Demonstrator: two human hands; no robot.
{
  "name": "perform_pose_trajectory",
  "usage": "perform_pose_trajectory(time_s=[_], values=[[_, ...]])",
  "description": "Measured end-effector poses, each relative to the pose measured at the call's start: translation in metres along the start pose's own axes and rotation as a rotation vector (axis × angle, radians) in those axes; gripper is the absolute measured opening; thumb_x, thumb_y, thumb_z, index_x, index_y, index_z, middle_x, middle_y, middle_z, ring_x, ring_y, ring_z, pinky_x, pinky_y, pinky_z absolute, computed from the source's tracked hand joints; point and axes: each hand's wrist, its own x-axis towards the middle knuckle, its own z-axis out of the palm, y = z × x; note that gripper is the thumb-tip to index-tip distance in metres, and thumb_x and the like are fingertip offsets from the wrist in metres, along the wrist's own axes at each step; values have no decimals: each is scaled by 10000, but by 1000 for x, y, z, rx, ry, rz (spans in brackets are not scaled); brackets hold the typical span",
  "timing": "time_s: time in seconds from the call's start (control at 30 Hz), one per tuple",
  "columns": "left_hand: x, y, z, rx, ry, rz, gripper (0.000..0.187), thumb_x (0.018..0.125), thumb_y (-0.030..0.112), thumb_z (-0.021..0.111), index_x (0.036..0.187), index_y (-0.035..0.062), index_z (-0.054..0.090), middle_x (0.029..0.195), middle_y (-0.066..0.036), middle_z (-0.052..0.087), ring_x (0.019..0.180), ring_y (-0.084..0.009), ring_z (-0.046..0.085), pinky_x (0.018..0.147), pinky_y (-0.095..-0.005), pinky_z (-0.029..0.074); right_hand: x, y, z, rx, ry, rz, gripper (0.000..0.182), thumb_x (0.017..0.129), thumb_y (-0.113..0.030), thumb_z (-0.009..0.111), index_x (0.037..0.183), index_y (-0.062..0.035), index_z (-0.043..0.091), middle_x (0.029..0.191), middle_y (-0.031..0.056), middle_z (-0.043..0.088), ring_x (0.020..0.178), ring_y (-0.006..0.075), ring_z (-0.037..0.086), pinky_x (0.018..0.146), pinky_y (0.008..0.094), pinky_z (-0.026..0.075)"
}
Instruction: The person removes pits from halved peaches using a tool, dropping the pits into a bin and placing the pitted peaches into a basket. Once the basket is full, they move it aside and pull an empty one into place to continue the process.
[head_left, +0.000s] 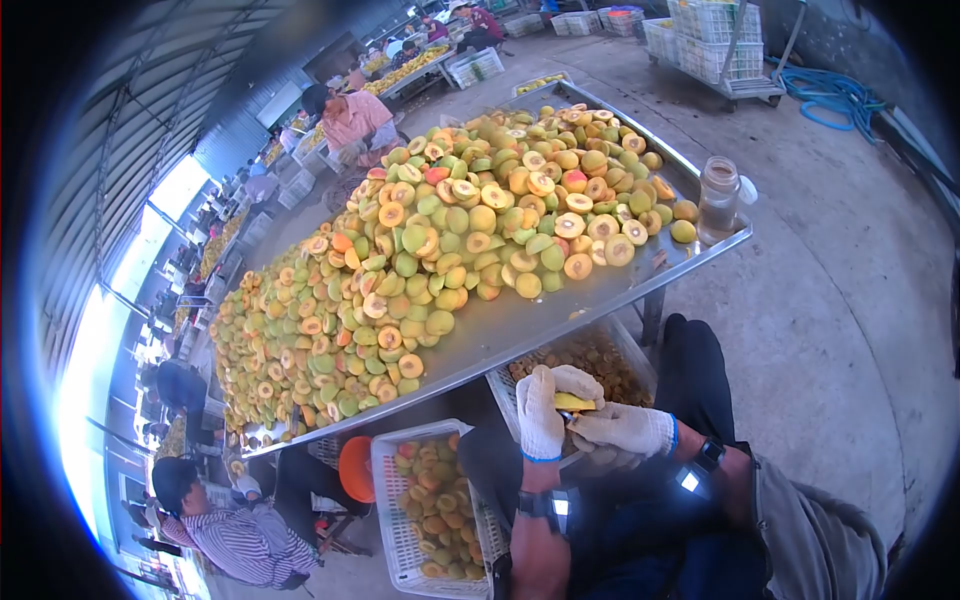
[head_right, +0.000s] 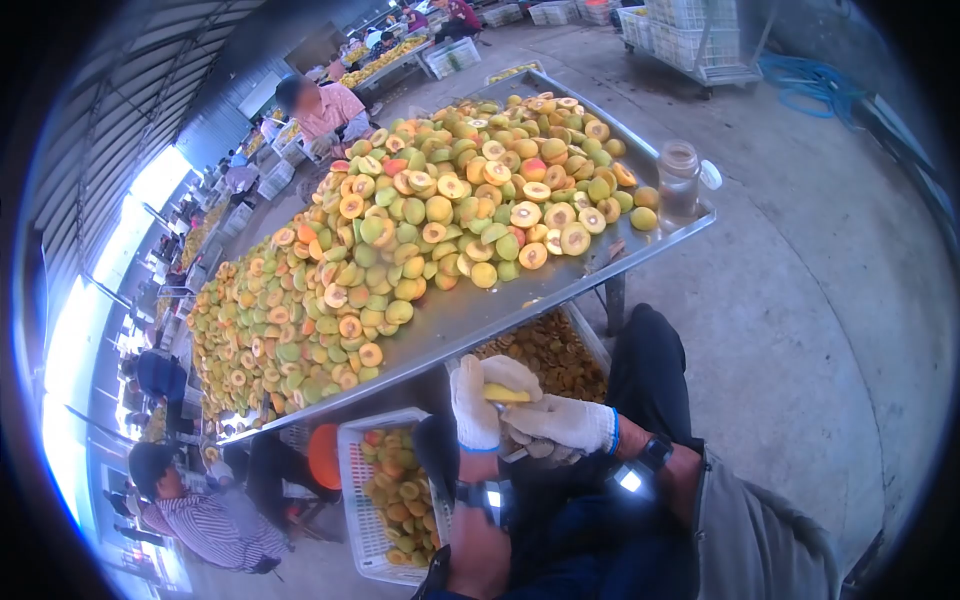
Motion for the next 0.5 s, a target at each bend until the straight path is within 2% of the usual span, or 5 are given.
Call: perform_pose_trajectory(time_s=[0.23, 0.3, 0.4, 0.43, 0.5], values=[[-5, -27, -12, -578, 269, -181, 623, 1120, 482, 321, 931, -5, 660, 850, -210, 688, 768, -294, 693, 731, -384, 567, 10, 13, -13, 169, -95, -25, 450, 1082, -512, 508, 811, -155, 543, 590, -73, 404, 431, 41, 353, 384, 226, 268], [-1, -28, -20, -345, 711, -229, 557, 1119, 463, 326, 1028, 10, 638, 886, -222, 690, 789, -306, 704, 749, -404, 580, 18, 18, -12, 166, -30, -44, 467, 1081, -530, 496, 802, -157, 531, 588, -72, 401, 430, 45, 354, 385, 229, 273], [-13, -2, -50, 957, 811, 197, 289, 1041, 227, 504, 1008, -26, 640, 973, -164, 738, 806, -234, 726, 653, -295, 598, 25, 19, -13, 105, 178, -51, 494, 1075, -565, 481, 794, -160, 519, 589, -68, 401, 429, 51, 356, 384, 233, 278], [-16, 17, -63, 325, 1020, 22, 212, 989, 160, 561, 956, -15, 675, 992, -159, 743, 791, -214, 718, 614, -300, 595, 25, 19, -15, 42, 319, -29, 504, 1070, -582, 477, 795, -162, 520, 593, -67, 405, 429, 52, 358, 383, 235, 280], [-44, 35, -112, 703, 1114, -47, 238, 1005, 172, 598, 1033, -41, 701, 982, -131, 720, 892, -237, 693, 756, -366, 582, 28, 21, -23, 88, 301, -22, 491, 1061, -601, 475, 847, -164, 540, 606, -58, 430, 428, 55, 376, 378, 236, 300]])
